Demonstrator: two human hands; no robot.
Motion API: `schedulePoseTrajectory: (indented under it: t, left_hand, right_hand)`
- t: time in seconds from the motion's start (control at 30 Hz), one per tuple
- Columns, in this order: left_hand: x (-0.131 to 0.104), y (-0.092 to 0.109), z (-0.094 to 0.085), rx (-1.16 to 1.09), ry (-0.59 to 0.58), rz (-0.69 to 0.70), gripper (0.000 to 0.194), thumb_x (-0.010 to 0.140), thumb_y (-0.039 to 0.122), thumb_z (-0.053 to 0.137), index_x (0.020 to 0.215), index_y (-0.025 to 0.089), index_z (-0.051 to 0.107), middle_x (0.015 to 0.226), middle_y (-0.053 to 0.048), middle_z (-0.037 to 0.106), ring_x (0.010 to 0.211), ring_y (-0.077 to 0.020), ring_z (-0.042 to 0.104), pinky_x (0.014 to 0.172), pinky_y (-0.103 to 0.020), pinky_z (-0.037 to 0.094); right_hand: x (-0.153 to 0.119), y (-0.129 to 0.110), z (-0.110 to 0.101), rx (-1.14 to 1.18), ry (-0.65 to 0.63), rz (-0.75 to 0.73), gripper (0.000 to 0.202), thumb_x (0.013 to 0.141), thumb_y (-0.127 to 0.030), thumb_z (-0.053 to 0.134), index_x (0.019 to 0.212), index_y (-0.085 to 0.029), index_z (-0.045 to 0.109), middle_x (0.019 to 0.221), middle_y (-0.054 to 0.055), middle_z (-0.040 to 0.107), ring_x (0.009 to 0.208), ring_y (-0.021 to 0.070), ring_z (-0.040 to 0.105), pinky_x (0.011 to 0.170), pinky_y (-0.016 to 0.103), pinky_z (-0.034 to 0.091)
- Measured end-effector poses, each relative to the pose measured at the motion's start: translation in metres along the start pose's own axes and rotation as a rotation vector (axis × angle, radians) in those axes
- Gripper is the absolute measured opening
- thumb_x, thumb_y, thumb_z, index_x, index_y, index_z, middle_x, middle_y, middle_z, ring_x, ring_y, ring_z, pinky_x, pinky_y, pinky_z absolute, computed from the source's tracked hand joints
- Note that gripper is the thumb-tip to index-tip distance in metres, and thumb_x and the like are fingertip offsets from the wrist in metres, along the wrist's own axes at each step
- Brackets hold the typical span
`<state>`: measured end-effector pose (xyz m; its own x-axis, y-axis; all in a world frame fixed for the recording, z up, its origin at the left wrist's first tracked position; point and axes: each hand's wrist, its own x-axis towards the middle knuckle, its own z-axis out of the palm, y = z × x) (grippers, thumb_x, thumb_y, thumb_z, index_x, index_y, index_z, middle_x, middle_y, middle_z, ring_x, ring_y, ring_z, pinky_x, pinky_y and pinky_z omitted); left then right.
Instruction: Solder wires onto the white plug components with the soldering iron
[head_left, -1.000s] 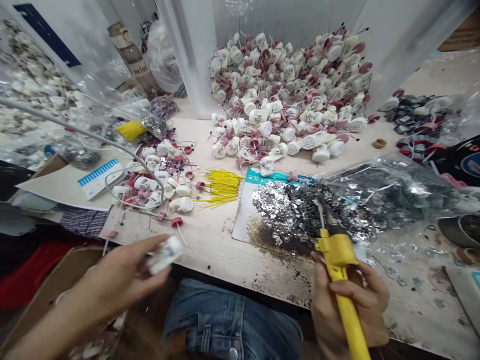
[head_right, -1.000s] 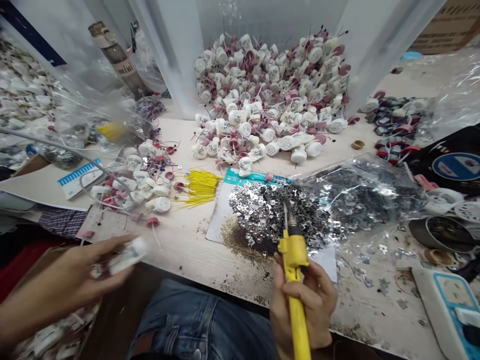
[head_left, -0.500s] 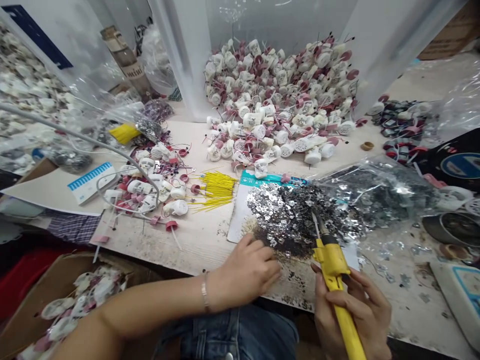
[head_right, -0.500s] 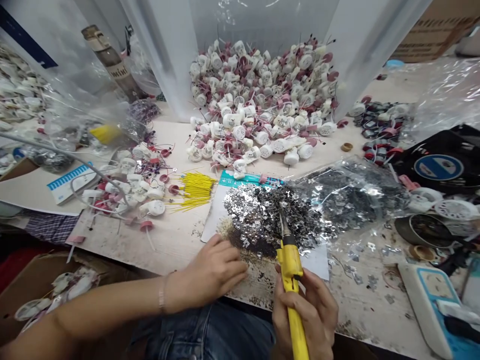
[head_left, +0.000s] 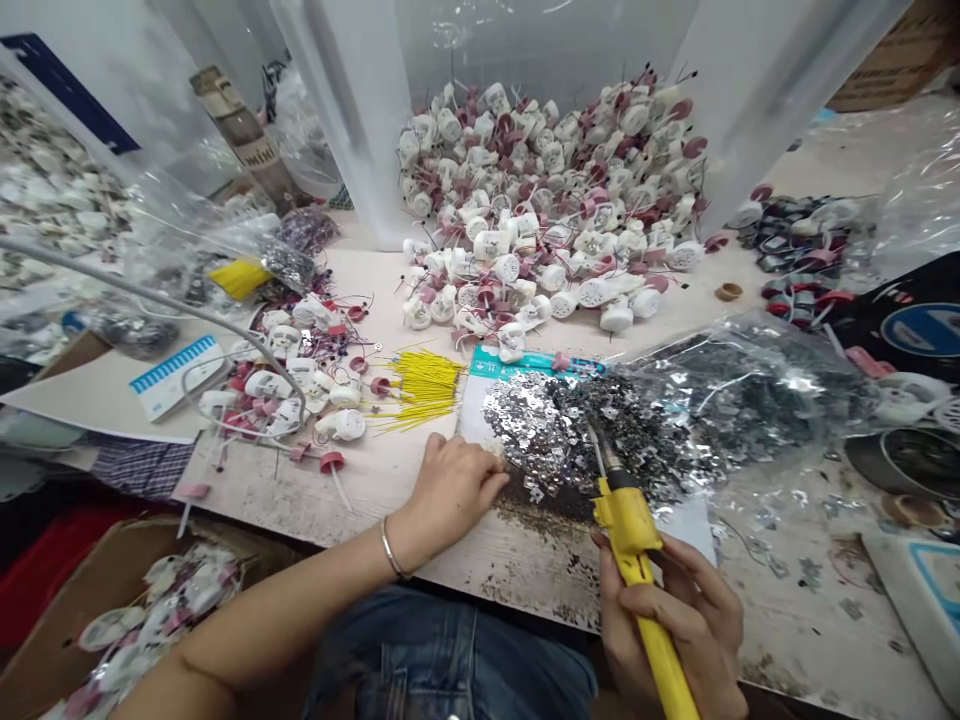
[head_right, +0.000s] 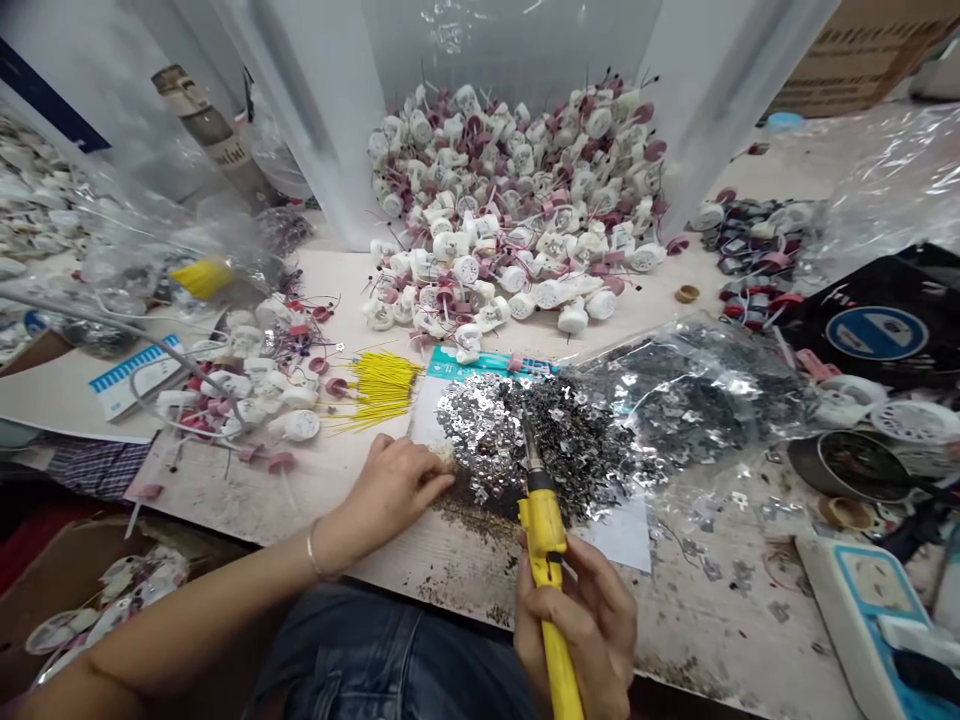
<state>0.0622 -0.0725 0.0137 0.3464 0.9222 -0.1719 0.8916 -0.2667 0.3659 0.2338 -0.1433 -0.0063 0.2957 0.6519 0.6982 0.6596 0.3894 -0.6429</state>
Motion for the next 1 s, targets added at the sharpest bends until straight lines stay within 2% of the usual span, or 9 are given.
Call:
schedulePoseTrajectory:
  t: [0.2, 0.3, 0.4, 0.47, 0.57, 0.67, 0.8, 0.9, 1.0]
  left_hand:
    - [0.023, -0.022, -0.015, 0.100, 0.133, 0.069, 0.020, 0.092, 0.035, 0.055, 0.092, 0.018, 0.065, 0.091, -0.004, 0.067, 0.087, -0.0200, 0.057, 0.076, -0.033, 0.031]
    - [0.063, -0.021, -0.036, 0.191, 0.246, 0.135, 0.019, 0.094, 0.028, 0.049, 0.095, 0.019, 0.066, 0.094, -0.005, 0.067, 0.089, -0.0208, 0.055, 0.079, -0.034, 0.031]
    - [0.108, -0.015, -0.054, 0.304, 0.379, 0.189, 0.022, 0.094, 0.028, 0.048, 0.096, 0.018, 0.067, 0.106, -0.009, 0.066, 0.105, -0.0263, 0.050, 0.092, -0.042, 0.027]
    - [0.133, -0.009, -0.059, 0.357, 0.370, 0.149, 0.026, 0.090, 0.037, 0.055, 0.091, 0.014, 0.069, 0.104, -0.013, 0.067, 0.113, -0.0320, 0.046, 0.099, -0.048, 0.021]
    - [0.156, -0.002, -0.056, 0.374, 0.217, -0.001, 0.036, 0.081, 0.045, 0.065, 0.085, 0.010, 0.071, 0.090, -0.016, 0.070, 0.106, -0.0360, 0.052, 0.100, -0.052, 0.019]
    - [0.164, -0.001, -0.050, 0.325, 0.163, -0.072, 0.037, 0.082, 0.045, 0.062, 0.087, 0.009, 0.071, 0.084, -0.015, 0.070, 0.092, -0.0324, 0.060, 0.099, -0.052, 0.021]
    - [0.162, -0.009, -0.050, 0.124, 0.244, -0.072, 0.045, 0.079, 0.055, 0.058, 0.080, 0.011, 0.068, 0.074, -0.011, 0.066, 0.079, -0.0273, 0.061, 0.094, -0.053, 0.026]
    - [0.153, -0.020, -0.056, -0.163, 0.322, -0.097, 0.037, 0.076, 0.050, 0.060, 0.062, 0.015, 0.060, 0.061, -0.004, 0.059, 0.067, -0.0196, 0.055, 0.082, -0.043, 0.036]
    - [0.136, -0.030, -0.066, -0.611, 0.410, -0.068, 0.029, 0.074, 0.041, 0.061, 0.059, 0.017, 0.055, 0.059, 0.000, 0.053, 0.057, -0.0124, 0.046, 0.065, -0.030, 0.038]
  right_hand:
    - [-0.006, 0.010, -0.001, 0.019, -0.016, 0.010, 0.027, 0.068, 0.003, 0.073, 0.067, -0.017, 0.055, 0.121, 0.004, 0.058, 0.083, 0.0114, 0.069, 0.060, 0.018, 0.059]
    - [-0.003, 0.007, 0.002, 0.042, -0.017, -0.006, 0.026, 0.069, 0.003, 0.072, 0.067, -0.017, 0.056, 0.123, 0.005, 0.056, 0.085, 0.0103, 0.068, 0.062, 0.017, 0.058]
    - [-0.004, 0.002, 0.006, 0.071, -0.007, 0.024, 0.025, 0.070, 0.004, 0.071, 0.067, -0.017, 0.057, 0.124, 0.004, 0.057, 0.087, 0.0104, 0.068, 0.065, 0.017, 0.058]
    - [-0.007, 0.000, 0.008, 0.078, -0.002, 0.029, 0.025, 0.069, 0.004, 0.071, 0.066, -0.017, 0.057, 0.124, 0.004, 0.057, 0.089, 0.0111, 0.068, 0.067, 0.017, 0.059]
    - [-0.012, 0.001, 0.007, 0.093, -0.026, 0.018, 0.024, 0.069, 0.004, 0.071, 0.067, -0.016, 0.057, 0.125, 0.005, 0.056, 0.091, 0.0134, 0.068, 0.066, 0.020, 0.061]
    - [-0.011, 0.002, 0.003, 0.078, -0.035, 0.013, 0.024, 0.069, 0.003, 0.071, 0.068, -0.017, 0.057, 0.125, 0.005, 0.056, 0.089, 0.0140, 0.069, 0.063, 0.021, 0.062]
    - [-0.003, -0.001, -0.002, 0.041, -0.018, -0.002, 0.024, 0.068, 0.004, 0.072, 0.068, -0.015, 0.058, 0.119, 0.006, 0.058, 0.087, 0.0123, 0.069, 0.063, 0.018, 0.060]
    - [0.001, -0.003, -0.002, 0.047, 0.016, -0.018, 0.024, 0.069, 0.004, 0.072, 0.066, -0.015, 0.056, 0.116, 0.007, 0.058, 0.089, 0.0112, 0.068, 0.064, 0.016, 0.059]
    - [0.004, -0.003, -0.003, 0.064, 0.054, -0.030, 0.028, 0.069, 0.003, 0.072, 0.063, -0.016, 0.052, 0.110, 0.007, 0.059, 0.094, 0.0127, 0.066, 0.061, 0.015, 0.058]
